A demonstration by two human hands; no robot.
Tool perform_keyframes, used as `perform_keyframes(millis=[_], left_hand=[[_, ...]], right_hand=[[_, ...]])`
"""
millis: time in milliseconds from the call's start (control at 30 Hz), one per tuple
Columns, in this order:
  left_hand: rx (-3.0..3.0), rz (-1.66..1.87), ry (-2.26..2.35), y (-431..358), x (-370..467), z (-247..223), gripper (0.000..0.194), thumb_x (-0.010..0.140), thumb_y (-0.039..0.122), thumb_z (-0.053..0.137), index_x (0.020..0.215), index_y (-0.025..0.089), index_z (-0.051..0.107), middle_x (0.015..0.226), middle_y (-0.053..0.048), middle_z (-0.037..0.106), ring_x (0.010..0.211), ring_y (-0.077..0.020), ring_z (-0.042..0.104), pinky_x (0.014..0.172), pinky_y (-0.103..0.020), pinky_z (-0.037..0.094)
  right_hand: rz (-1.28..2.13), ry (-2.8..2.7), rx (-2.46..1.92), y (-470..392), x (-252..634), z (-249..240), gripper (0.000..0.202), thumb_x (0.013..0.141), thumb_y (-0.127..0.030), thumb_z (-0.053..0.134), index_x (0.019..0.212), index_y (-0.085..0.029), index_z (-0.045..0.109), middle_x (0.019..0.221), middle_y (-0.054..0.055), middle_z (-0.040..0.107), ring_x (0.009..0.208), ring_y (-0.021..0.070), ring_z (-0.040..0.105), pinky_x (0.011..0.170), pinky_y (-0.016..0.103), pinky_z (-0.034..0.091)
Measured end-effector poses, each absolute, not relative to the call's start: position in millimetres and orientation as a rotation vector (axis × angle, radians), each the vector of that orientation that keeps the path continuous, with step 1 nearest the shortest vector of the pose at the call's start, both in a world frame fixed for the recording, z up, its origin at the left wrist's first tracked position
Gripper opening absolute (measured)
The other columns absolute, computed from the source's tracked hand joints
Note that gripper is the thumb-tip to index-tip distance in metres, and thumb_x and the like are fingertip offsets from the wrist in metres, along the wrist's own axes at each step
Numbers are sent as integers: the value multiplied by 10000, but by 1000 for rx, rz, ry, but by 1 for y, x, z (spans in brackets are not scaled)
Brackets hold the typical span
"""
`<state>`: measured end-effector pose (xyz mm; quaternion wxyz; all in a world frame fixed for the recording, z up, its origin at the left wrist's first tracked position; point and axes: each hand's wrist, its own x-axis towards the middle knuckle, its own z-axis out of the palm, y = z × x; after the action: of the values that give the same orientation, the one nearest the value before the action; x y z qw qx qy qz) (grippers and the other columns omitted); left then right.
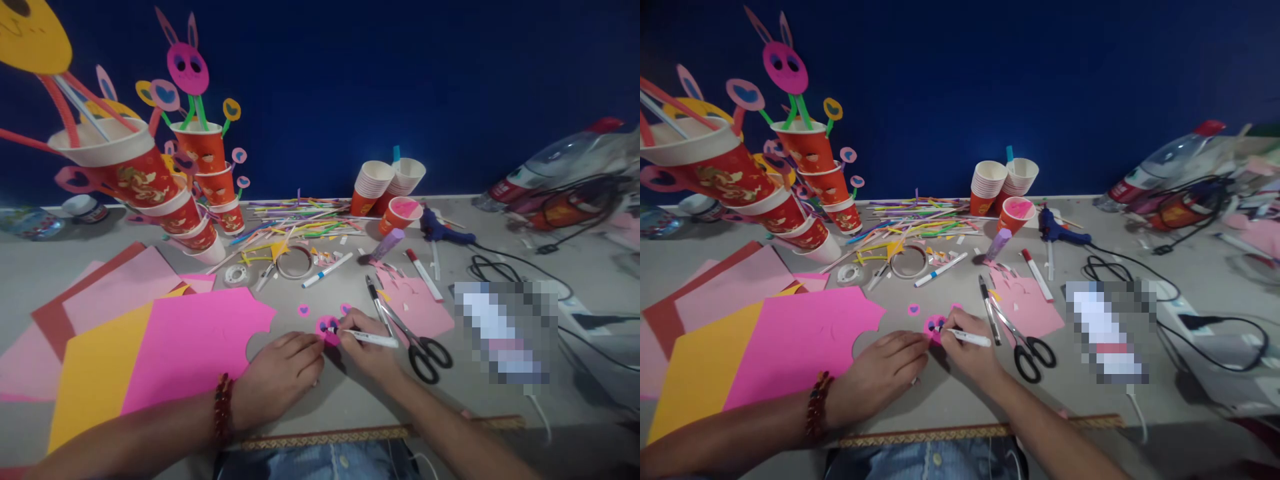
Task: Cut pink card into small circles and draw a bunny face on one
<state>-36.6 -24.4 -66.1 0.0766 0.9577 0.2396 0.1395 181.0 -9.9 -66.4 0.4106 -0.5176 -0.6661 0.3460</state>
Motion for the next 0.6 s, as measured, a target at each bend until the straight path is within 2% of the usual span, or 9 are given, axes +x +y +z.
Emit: perform_keyframes(millis=[600], left_hand=[[2868,373,716,-24,-37,-66,230,980,250,510,1148,130,611,1314,-106,610,1249,-239,511,1058,-400,443]], right_hand=[[890,-1672,-1317,-10,180,-64,185,792,-177,492,612,-219,502,586,-32,511,549,128,472,548,254,377]])
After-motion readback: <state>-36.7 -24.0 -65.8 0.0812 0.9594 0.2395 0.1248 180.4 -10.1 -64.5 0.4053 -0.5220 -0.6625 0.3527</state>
